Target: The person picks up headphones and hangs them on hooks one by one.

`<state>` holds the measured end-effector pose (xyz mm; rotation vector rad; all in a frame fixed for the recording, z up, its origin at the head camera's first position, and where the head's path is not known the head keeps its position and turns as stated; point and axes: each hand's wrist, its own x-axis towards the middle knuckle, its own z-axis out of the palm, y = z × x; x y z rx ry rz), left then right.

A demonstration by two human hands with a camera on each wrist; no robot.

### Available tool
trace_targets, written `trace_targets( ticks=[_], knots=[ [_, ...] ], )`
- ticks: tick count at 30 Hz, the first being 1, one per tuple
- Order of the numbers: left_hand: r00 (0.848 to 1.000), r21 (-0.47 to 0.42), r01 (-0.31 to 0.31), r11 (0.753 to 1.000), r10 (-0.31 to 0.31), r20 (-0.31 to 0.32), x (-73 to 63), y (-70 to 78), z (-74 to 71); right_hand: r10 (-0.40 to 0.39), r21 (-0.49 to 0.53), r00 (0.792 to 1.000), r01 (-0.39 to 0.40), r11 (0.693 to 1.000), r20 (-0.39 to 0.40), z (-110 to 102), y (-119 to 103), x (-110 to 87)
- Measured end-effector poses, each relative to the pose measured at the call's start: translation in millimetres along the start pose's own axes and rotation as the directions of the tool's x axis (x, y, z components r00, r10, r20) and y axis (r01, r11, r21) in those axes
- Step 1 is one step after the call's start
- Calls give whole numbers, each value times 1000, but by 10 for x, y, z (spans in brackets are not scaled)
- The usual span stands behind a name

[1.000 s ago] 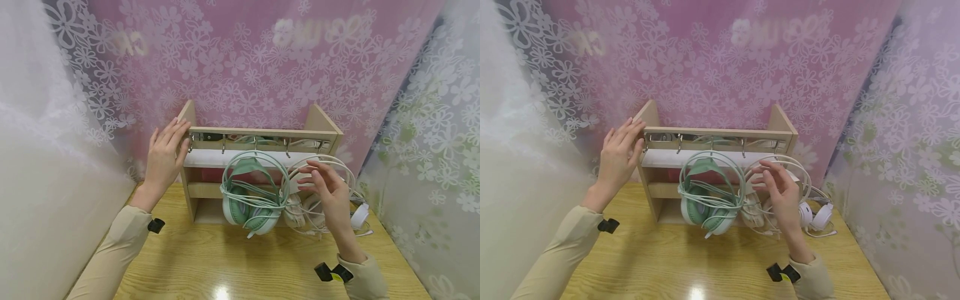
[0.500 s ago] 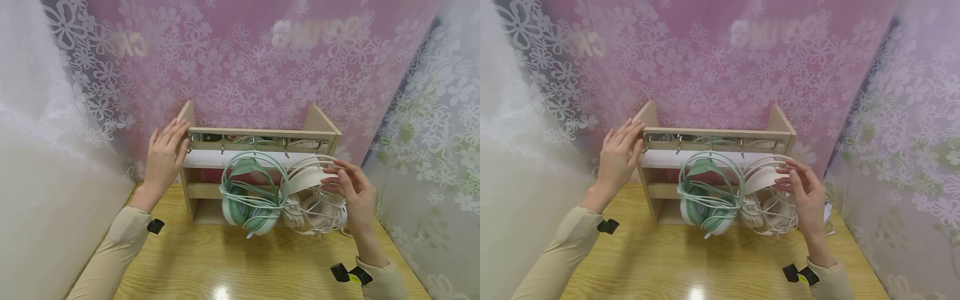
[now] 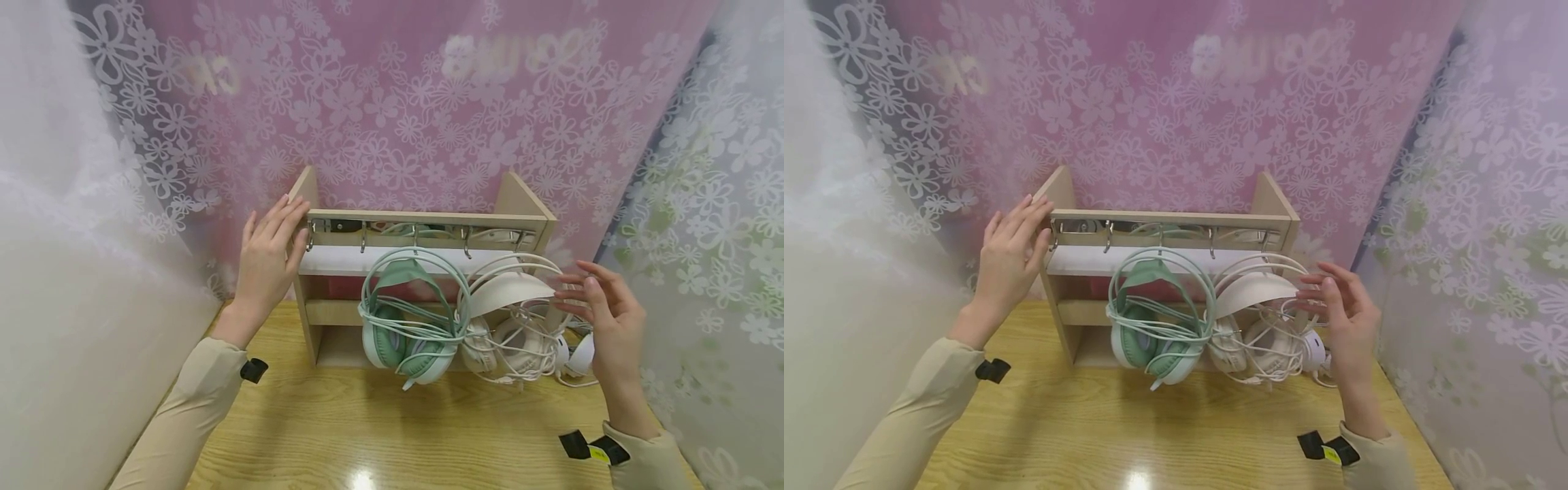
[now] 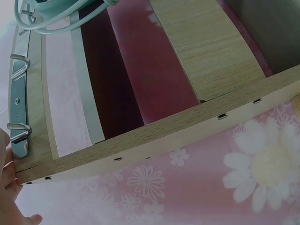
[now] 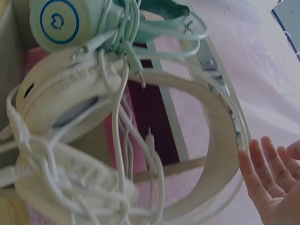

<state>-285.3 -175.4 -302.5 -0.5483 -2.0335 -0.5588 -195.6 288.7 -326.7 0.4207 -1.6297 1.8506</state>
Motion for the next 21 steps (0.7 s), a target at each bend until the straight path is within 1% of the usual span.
trace_targets(
  ticks=[4,11,21],
  knots=[
    [1000,5,-6,1000,6,-1,-1,1,-2,1,-13,1000,-1,1000,-30,-107,43,13],
    [1000,19,-18,1000,18,-5,-2,-2,-9,34,-40,996,-37,999,-78,-279,147,9],
    [999,61,-40,997,40,7,3,4,-33,28,-106,995,-39,994,-99,-485,317,-11]
  ],
)
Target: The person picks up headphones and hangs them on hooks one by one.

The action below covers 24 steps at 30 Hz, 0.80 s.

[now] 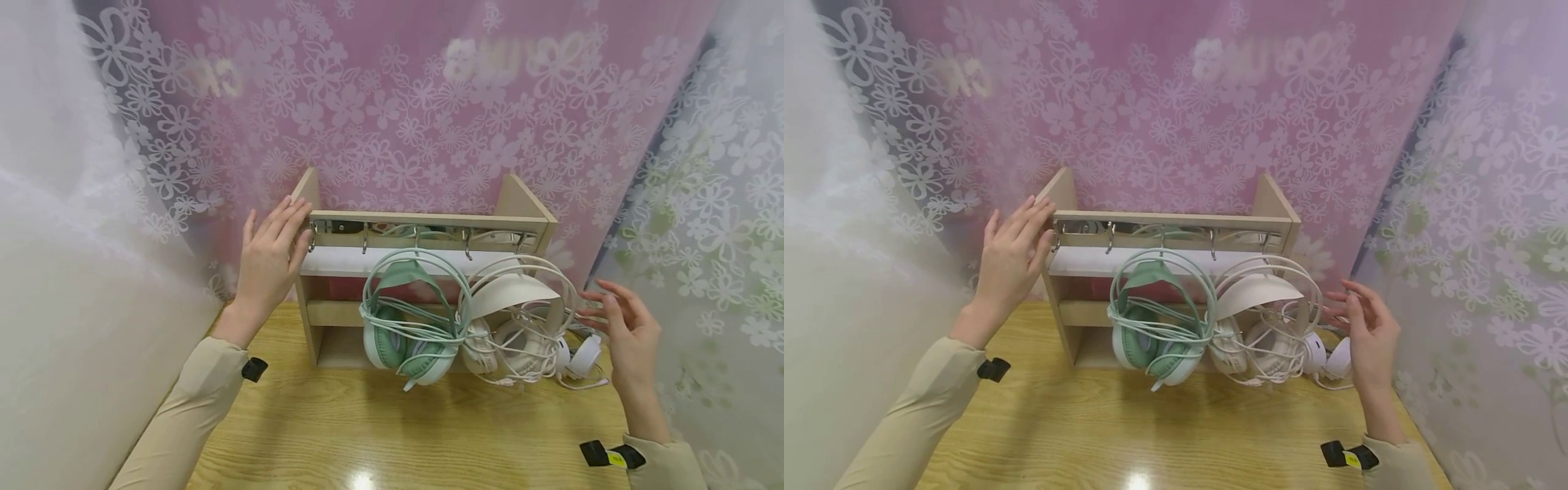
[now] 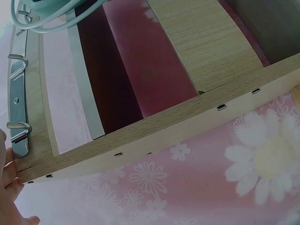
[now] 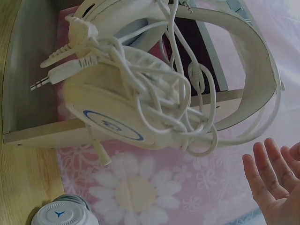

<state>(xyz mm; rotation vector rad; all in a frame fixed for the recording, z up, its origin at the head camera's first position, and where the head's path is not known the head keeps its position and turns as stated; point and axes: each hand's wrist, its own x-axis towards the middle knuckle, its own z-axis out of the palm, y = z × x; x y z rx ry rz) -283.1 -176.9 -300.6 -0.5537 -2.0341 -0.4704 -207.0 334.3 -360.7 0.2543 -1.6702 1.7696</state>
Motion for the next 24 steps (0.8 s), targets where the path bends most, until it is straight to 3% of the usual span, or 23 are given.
trace_targets(
  ticks=[16,20,24],
  knots=[
    [1000,-7,1,1000,-1,-14,3,1,13,64,-125,997,-70,990,-51,-197,219,29],
    [1000,-10,5,1000,-5,-13,-1,4,11,86,-237,995,-97,967,-57,-266,338,22],
    [1000,-13,4,1000,-5,-15,-1,3,12,89,-379,995,-102,920,-51,-354,506,9]
  ],
)
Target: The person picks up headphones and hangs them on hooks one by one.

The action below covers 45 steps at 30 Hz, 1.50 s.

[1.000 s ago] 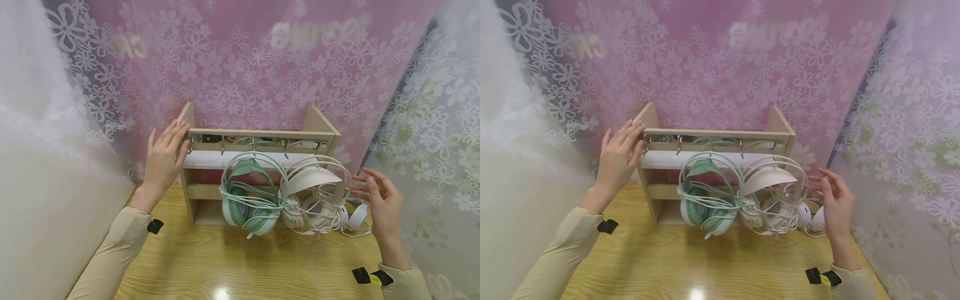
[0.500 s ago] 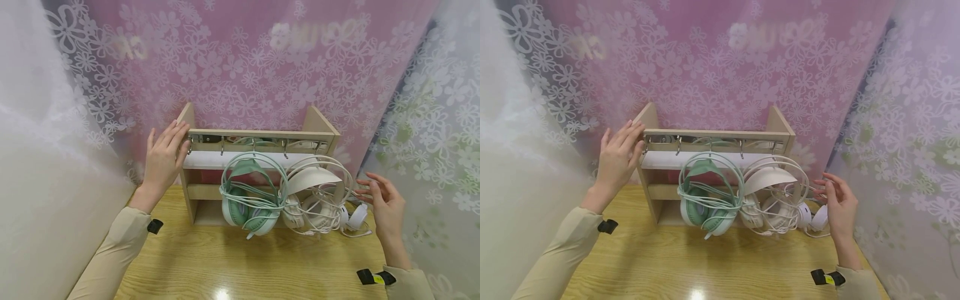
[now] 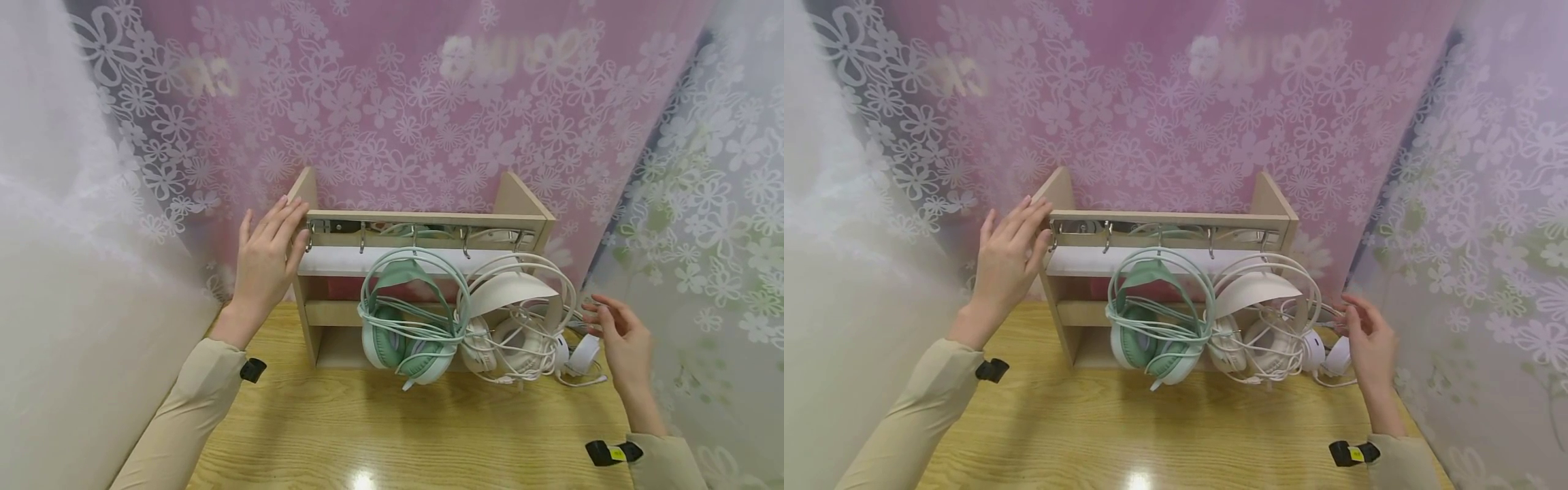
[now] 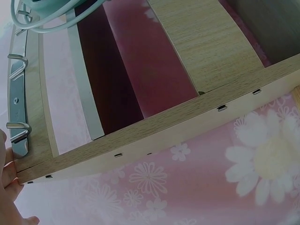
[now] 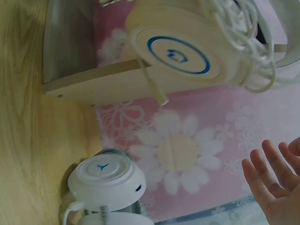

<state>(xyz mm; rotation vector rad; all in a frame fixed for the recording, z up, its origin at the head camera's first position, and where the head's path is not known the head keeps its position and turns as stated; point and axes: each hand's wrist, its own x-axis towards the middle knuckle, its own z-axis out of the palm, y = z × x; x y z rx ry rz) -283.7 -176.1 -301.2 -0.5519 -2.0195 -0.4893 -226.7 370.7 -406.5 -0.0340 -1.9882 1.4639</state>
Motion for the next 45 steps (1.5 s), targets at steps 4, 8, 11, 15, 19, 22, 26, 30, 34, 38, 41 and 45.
trace_targets(
  ticks=[4,8,11,15,19,22,26,30,34,38,41,45],
  knots=[
    [1000,0,1,1000,-1,-3,0,-8,8,-15,-121,1000,15,993,6,-25,197,18],
    [1000,1,2,1000,-2,0,-4,-7,14,-29,-178,999,31,983,14,-72,359,5],
    [1000,1,0,1000,0,1,-5,-5,15,-40,-218,999,43,975,16,-111,451,-21],
    [1000,0,-1,1000,1,2,-1,1,8,-42,-259,999,46,965,20,-150,544,-33],
    [1000,-2,-1,1000,1,1,5,0,4,-33,-309,999,39,950,26,-172,614,-27],
    [1000,-6,-1,1000,1,-4,8,-4,9,-25,-386,999,37,922,34,-185,672,-15],
    [1000,-7,-3,1000,3,-6,9,-5,12,-6,-487,998,39,873,69,-195,754,-2],
    [1000,-7,-5,1000,5,-1,5,1,12,-7,-536,989,87,840,149,-211,835,-5],
    [1000,-10,-7,1000,7,-1,6,6,9,-57,-564,974,176,807,221,-215,896,3],
    [1000,-9,-7,1000,7,-2,6,5,10,-93,-572,961,231,787,260,-192,952,28],
    [1000,-7,-4,1000,4,-1,6,7,9,-118,-566,953,262,781,278,-175,994,49],
    [1000,-6,0,1000,0,4,4,14,2,-149,-569,944,298,767,293,-175,1074,72]
  ],
)
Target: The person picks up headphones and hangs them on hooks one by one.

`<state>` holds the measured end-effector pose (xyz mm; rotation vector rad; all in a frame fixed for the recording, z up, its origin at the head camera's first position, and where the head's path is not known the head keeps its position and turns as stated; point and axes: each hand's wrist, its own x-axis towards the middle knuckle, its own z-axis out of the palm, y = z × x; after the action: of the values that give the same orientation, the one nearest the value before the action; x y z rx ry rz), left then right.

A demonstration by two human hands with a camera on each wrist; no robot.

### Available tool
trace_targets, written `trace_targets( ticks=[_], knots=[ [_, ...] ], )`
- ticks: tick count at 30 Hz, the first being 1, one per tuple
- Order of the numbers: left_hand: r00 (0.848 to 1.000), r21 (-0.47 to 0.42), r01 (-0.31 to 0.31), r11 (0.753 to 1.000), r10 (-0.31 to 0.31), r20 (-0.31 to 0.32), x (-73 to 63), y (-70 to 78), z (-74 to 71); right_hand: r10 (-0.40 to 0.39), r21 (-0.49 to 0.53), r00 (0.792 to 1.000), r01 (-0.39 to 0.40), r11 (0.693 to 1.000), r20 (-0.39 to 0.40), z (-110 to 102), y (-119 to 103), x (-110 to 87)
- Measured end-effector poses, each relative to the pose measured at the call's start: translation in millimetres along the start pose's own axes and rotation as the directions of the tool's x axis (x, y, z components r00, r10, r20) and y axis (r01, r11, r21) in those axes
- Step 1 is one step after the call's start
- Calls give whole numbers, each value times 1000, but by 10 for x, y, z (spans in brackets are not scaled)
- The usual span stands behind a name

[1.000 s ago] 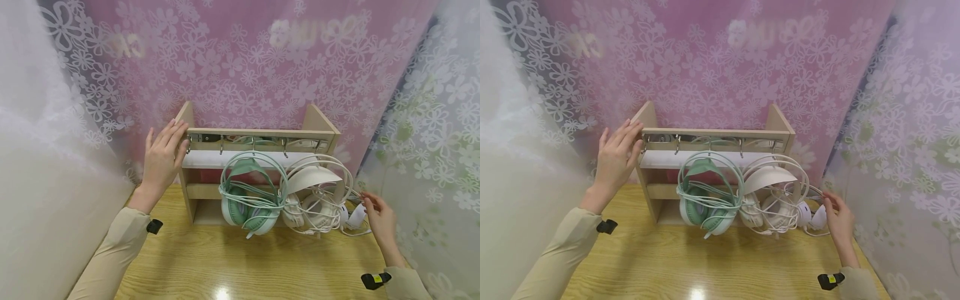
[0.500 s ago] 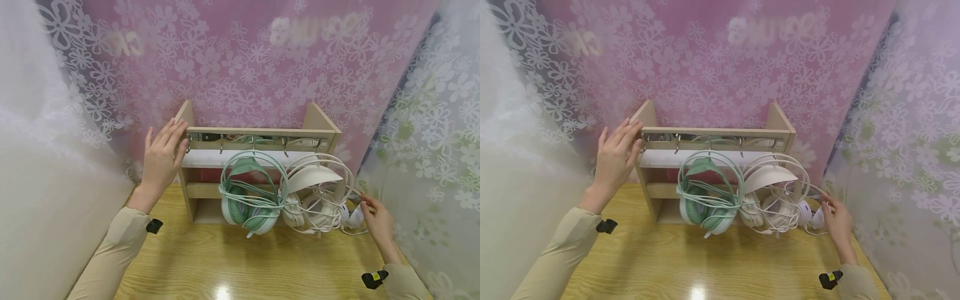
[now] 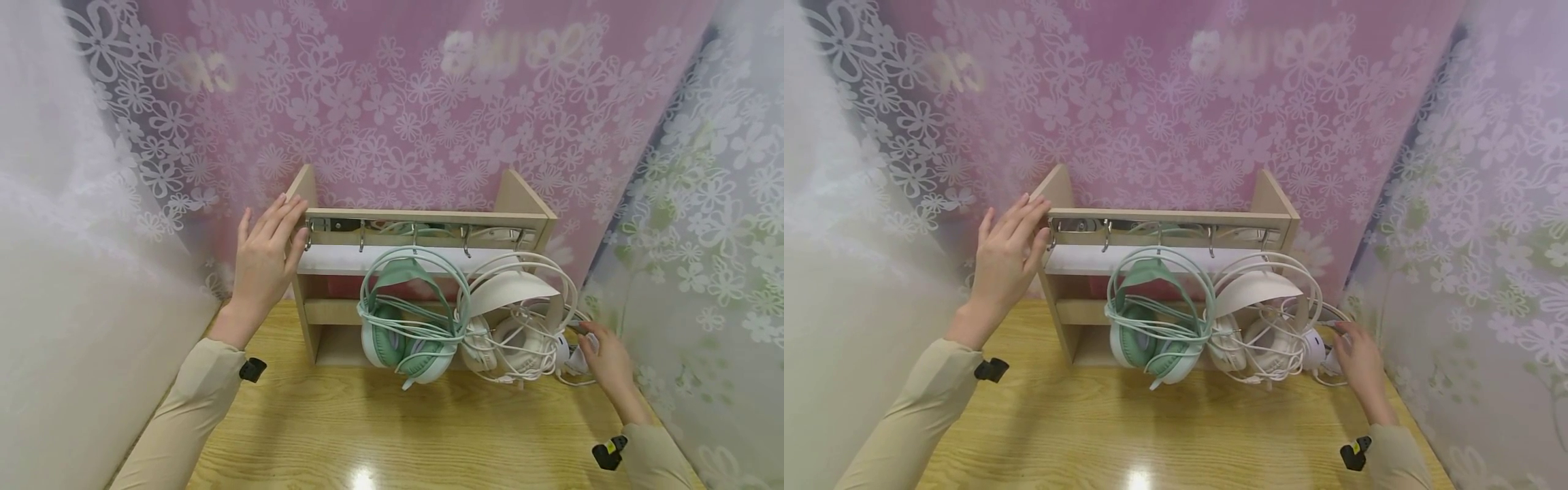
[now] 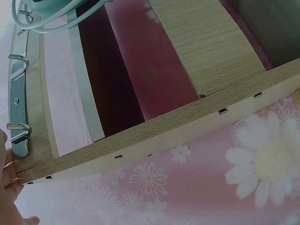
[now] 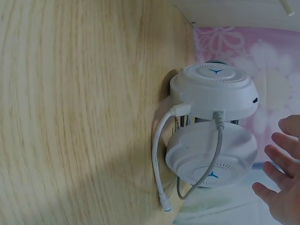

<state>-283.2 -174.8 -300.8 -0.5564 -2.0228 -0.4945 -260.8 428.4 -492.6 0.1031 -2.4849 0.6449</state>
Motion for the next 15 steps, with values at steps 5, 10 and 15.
trace_targets(
  ticks=[5,10,15],
  knots=[
    [1000,3,5,1000,-5,5,-7,-2,-4,-12,-36,999,13,999,30,45,85,-4],
    [1000,5,7,1000,-7,10,-7,-3,-1,6,-72,998,-1,997,70,84,144,-7],
    [1000,6,7,1000,-7,8,-7,0,2,8,-61,997,-3,998,81,120,197,-28]
  ],
)
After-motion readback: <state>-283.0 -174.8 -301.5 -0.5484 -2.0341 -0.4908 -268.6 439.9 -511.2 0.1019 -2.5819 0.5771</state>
